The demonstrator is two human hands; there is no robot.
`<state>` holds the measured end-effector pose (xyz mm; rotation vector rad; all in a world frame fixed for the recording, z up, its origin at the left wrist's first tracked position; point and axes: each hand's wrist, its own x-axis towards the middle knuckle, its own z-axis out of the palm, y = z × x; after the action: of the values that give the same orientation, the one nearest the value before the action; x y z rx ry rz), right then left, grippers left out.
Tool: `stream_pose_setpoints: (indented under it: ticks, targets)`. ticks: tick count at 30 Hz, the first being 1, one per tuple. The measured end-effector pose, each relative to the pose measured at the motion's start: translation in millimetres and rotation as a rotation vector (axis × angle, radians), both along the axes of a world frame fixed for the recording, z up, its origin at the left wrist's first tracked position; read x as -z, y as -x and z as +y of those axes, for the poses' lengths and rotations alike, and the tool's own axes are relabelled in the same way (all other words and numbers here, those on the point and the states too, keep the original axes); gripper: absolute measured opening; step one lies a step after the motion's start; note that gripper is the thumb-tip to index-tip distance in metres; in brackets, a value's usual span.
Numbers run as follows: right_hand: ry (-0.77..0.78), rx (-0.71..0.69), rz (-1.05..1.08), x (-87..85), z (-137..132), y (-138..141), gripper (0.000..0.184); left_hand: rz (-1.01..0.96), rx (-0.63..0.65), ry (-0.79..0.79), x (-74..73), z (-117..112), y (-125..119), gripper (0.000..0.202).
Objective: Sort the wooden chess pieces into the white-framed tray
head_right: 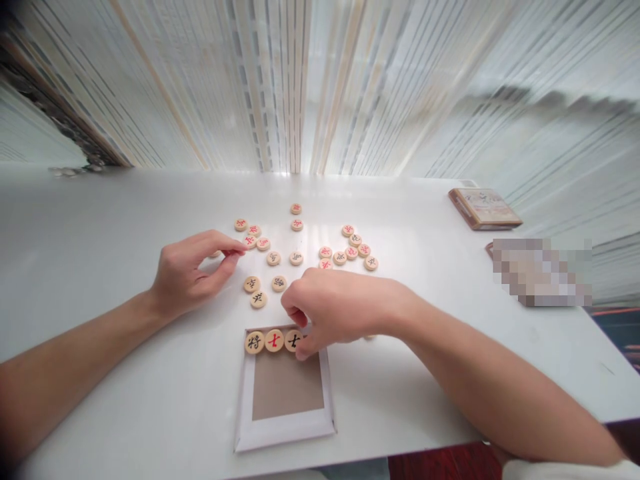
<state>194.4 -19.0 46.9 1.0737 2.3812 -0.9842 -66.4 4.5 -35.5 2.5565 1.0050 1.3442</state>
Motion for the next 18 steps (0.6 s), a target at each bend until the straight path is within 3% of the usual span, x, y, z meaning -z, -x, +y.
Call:
stream_pose_setpoints:
  ticks: [6,9,14,18]
  targets:
    - [-0.036,-0.004,0.011,0.3,-1,2,0.029,-0.008,0.012,0.011,-2.3,-1,-1,0.018]
    - [-0.033,0.005,0.005,-6.7,2,-4,0.032,-0.027,0.037,0.006,-2.3,-1,-1,0.020]
    - [-0.155,0.093,0.075,-23.4,8,-23,0.032,-0.026,0.052,0.003,-0.5,0,1,0.021]
    - [-0.152,0.086,0.095,-23.4,3,-21,0.029,-0.013,0.035,-0.011,-0.2,0,1,0.020]
